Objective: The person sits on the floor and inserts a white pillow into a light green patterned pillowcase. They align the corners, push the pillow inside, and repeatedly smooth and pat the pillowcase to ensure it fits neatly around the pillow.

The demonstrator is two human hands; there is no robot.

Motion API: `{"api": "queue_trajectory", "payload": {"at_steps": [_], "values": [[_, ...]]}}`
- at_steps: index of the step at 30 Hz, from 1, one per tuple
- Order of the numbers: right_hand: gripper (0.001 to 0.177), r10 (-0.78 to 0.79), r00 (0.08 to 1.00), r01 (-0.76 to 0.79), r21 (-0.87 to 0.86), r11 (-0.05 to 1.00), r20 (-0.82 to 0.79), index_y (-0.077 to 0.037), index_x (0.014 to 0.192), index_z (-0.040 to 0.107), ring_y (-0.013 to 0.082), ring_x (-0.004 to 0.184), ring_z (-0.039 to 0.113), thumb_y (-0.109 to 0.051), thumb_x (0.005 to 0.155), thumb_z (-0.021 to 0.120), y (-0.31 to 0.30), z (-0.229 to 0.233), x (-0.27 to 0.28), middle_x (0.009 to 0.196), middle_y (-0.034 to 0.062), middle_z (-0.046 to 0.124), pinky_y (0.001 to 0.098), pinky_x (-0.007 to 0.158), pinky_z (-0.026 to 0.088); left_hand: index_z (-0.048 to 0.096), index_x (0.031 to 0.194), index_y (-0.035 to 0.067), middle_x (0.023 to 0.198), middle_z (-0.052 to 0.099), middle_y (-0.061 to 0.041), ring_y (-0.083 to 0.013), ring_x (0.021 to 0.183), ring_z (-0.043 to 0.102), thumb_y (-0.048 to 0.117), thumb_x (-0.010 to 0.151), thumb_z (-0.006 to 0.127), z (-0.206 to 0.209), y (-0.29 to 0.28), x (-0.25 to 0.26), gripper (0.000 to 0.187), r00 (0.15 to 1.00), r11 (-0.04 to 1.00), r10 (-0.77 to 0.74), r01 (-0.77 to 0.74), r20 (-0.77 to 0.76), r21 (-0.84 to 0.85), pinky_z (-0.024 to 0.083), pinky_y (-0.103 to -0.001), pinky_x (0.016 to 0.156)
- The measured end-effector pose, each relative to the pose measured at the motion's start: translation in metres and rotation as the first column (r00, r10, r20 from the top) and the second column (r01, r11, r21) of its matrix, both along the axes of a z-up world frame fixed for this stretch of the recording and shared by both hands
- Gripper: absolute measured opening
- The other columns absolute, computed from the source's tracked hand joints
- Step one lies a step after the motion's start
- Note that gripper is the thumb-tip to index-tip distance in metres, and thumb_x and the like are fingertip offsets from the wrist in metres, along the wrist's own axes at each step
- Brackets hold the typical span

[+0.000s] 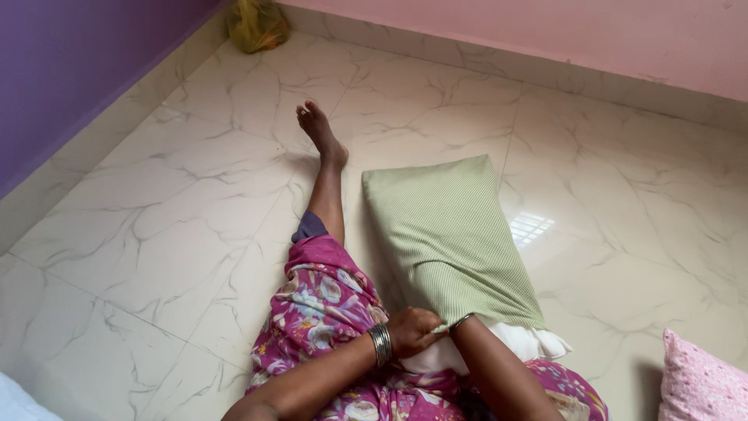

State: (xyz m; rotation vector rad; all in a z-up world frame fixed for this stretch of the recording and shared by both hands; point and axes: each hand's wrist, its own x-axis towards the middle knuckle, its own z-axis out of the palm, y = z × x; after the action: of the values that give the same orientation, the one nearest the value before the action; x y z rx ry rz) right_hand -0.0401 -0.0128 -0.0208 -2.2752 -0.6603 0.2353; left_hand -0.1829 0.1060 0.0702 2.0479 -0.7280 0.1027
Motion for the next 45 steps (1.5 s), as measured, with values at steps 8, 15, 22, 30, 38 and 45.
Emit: {"api": "queue_trajectory", "payload": {"at_steps": [8, 15, 22, 30, 38, 45], "values": [[0.036, -0.062, 0.998, 0.062, 0.077, 0.995, 0.003, -0.006, 0.114, 0.067, 0.0365, 0.105, 0.065, -0.034, 0.098, 0.051, 0.012, 0.005, 0.045, 0.115, 0.0193, 0.070, 0.0482, 0.093, 0.051, 0.051, 0.072, 0.006, 0.072, 0.058, -0.014, -0.0317, 0.068, 0.062, 0.033, 0.109, 0.055, 0.011, -0.012, -0.035, 0.045, 0.978, 0.977, -0.187, 0.195, -0.092, 0.086, 0.050, -0.046, 0.065], [0.037, -0.093, 0.996, 0.094, 0.099, 0.991, -0.016, -0.006, 0.117, 0.067, 0.0360, 0.107, 0.065, -0.034, 0.099, 0.050, -0.002, 0.005, 0.069, 0.117, 0.0187, 0.069, 0.0474, 0.094, 0.051, 0.055, 0.081, 0.009, 0.076, 0.064, -0.004, -0.0200, 0.073, 0.067, 0.031, 0.109, 0.055, -0.038, -0.044, -0.051, 0.035, 0.923, 0.923, -0.385, 0.385, -0.017, -0.003, 0.055, -0.033, 0.066], [0.039, -0.103, 0.992, 0.111, 0.110, 0.988, -0.079, -0.006, 0.119, 0.067, 0.0354, 0.110, 0.065, -0.035, 0.099, 0.050, -0.028, -0.008, 0.043, 0.120, 0.0181, 0.069, 0.0466, 0.095, 0.051, 0.069, 0.107, 0.010, 0.092, 0.074, -0.007, -0.0234, 0.084, 0.072, 0.037, 0.109, 0.054, -0.071, -0.021, -0.064, 0.031, 0.857, 0.877, -0.474, 0.481, -0.201, -0.017, 0.056, -0.039, 0.076], [0.040, -0.150, 0.973, 0.170, 0.105, 0.980, -0.174, -0.007, 0.122, 0.067, 0.0348, 0.112, 0.065, -0.035, 0.099, 0.049, -0.085, -0.019, 0.006, 0.123, 0.0174, 0.068, 0.0457, 0.097, 0.051, 0.064, 0.120, 0.012, 0.119, 0.068, -0.014, -0.0283, 0.110, 0.065, 0.045, 0.104, 0.054, 0.011, 0.001, 0.021, 0.037, 0.982, 0.995, 0.092, -0.099, -0.165, -0.033, 0.053, -0.043, 0.097], [0.042, -0.288, 0.916, 0.329, 0.113, 0.938, -0.278, -0.007, 0.124, 0.067, 0.0342, 0.115, 0.064, -0.036, 0.100, 0.049, -0.170, 0.005, 0.022, 0.126, 0.0167, 0.068, 0.0448, 0.098, 0.051, 0.010, 0.165, 0.030, 0.172, -0.006, -0.016, -0.0357, 0.158, -0.006, 0.063, 0.101, 0.031, -0.034, -0.036, 0.055, 0.076, 0.930, 0.730, 0.323, -0.125, -0.177, 0.671, -0.003, -0.056, 0.125], [0.043, -0.275, 0.835, 0.370, 0.117, 0.921, -0.477, -0.007, 0.126, 0.067, 0.0337, 0.117, 0.064, -0.037, 0.100, 0.049, -0.188, -0.003, 0.014, 0.129, 0.0160, 0.068, 0.0440, 0.099, 0.050, 0.007, 0.163, 0.039, 0.173, -0.008, -0.011, -0.0271, 0.159, -0.002, 0.066, 0.099, 0.028, -0.032, -0.013, 0.074, 0.073, 0.883, 0.651, 0.400, -0.085, -0.246, 0.754, -0.005, -0.067, 0.121]]}}
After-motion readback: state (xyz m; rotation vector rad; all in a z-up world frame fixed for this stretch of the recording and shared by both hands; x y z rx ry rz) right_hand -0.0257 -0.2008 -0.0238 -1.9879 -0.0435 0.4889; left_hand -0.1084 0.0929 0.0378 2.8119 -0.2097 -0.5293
